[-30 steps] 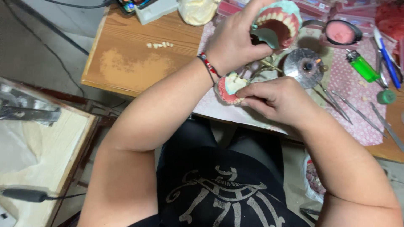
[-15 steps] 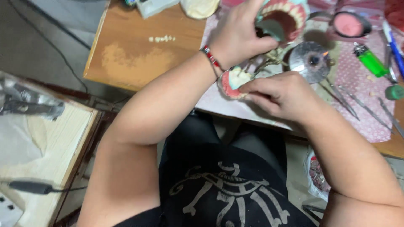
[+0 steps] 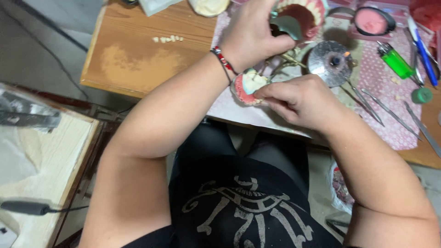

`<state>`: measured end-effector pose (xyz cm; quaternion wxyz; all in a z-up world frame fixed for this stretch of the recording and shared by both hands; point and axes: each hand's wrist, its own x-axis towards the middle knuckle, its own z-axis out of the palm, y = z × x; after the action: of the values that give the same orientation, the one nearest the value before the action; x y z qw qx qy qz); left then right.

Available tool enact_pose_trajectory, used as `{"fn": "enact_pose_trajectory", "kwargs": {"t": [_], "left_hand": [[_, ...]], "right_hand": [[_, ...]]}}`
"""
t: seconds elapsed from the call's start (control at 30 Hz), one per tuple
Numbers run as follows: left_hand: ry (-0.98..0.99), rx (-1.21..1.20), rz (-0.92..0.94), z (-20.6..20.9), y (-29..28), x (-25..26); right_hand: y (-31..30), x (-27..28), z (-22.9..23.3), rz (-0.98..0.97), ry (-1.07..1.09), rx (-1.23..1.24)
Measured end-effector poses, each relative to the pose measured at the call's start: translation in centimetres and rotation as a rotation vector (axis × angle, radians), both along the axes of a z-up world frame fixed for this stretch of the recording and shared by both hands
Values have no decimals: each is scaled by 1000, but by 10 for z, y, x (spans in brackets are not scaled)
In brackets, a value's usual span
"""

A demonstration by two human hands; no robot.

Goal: Shape and refine a dental prosthesis model using hand tools and a heat source

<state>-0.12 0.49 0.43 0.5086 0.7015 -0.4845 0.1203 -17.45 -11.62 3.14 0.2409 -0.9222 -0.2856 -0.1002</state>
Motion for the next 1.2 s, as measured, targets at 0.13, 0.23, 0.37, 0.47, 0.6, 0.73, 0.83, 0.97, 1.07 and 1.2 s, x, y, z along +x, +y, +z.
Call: {"fn": "enact_pose_trajectory", "kwargs": {"t": [0.13, 0.23, 0.37, 0.47, 0.6, 0.73, 0.83, 0.97, 1.07, 1.2], "left_hand": [[-42, -23, 5, -8, -5, 3], [-26, -6, -47, -5, -6, 1], [-12, -13, -4, -1, -5, 0], [-13, -6, 21, -4, -1, 0], [-37, -30, -8, -6, -4, 2], [-77, -32, 27, -6, -6, 0], [-55, -28, 30, -9, -4, 2], [-66, -4, 41, -11, -4, 7], [-39, -42, -27, -11, -4, 8], [-48, -11, -11, -12, -8, 6]], "right_hand": [[1, -1, -2, -38, 52, -17], [-1, -2, 0, -34, 15, 21], [-3, -1, 1, -19, 18, 48], [-3, 0, -6, -23, 27, 35], [-5, 1, -6, -12, 30, 41], [-5, 0, -2, -7, 61, 68], [-4, 1, -2, 16, 42, 55], [0, 0, -4, -1, 50, 11], [1, 0, -5, -36, 43, -28], [4, -1, 7, 26, -55, 2]]}}
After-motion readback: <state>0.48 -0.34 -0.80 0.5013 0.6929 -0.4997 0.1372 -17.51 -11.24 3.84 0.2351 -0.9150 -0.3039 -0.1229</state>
